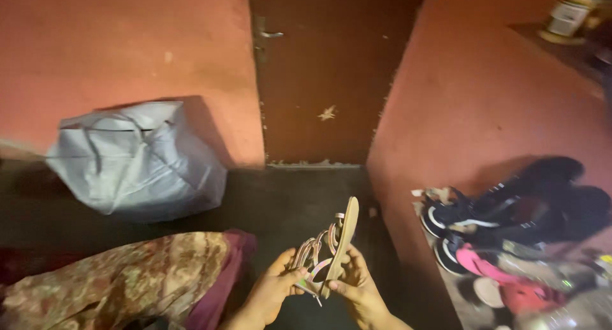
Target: The person picks up various shoes, sandals, and slippers one by one from a shelf and places them onto a bed.
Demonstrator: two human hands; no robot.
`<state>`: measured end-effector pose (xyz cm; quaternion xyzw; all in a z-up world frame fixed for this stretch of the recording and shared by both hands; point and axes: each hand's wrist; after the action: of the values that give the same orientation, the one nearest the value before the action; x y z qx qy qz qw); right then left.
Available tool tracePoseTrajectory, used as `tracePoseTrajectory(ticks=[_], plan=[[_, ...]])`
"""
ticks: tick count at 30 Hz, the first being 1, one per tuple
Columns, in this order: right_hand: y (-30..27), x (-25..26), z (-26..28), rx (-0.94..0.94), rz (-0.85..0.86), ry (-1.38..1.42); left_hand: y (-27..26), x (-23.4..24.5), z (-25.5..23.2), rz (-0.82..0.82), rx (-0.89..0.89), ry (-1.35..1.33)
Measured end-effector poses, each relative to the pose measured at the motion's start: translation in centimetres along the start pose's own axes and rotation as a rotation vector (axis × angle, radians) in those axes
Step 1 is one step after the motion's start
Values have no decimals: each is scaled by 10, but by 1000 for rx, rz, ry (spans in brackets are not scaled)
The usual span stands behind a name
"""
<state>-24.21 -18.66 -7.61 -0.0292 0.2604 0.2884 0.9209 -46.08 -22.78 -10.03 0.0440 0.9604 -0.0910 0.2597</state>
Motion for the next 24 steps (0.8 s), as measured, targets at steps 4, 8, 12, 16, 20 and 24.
tracePoseTrajectory(ticks=[4, 8, 12, 16, 20, 24], plan=[[34, -11, -10, -105, 16, 32, -3, 32, -21, -39, -14, -210], [61, -28, -20, -185, 157, 16, -14, 63, -36, -23, -60, -286], [86, -44, -35, -298, 204, -23, -27, 99, -45, -11, -132, -302], [112, -57, -49, -460, 286, -50, -39, 131, -44, 18, -281, -317], [126, -55, -79, -648, 289, 134, -53, 154, -28, -165, -288, -88], [147, -39, -120, -942, 355, 155, -75, 173, -18, -166, -400, 237]])
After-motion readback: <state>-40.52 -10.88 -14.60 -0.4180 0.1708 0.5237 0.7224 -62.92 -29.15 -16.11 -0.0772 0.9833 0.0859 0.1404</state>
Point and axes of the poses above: each hand's wrist, its own y-axis towards the middle knuckle, its own x-axis out of the back of the hand, z = x × y, and after that the axes turned 6 degrees about z, right-handed
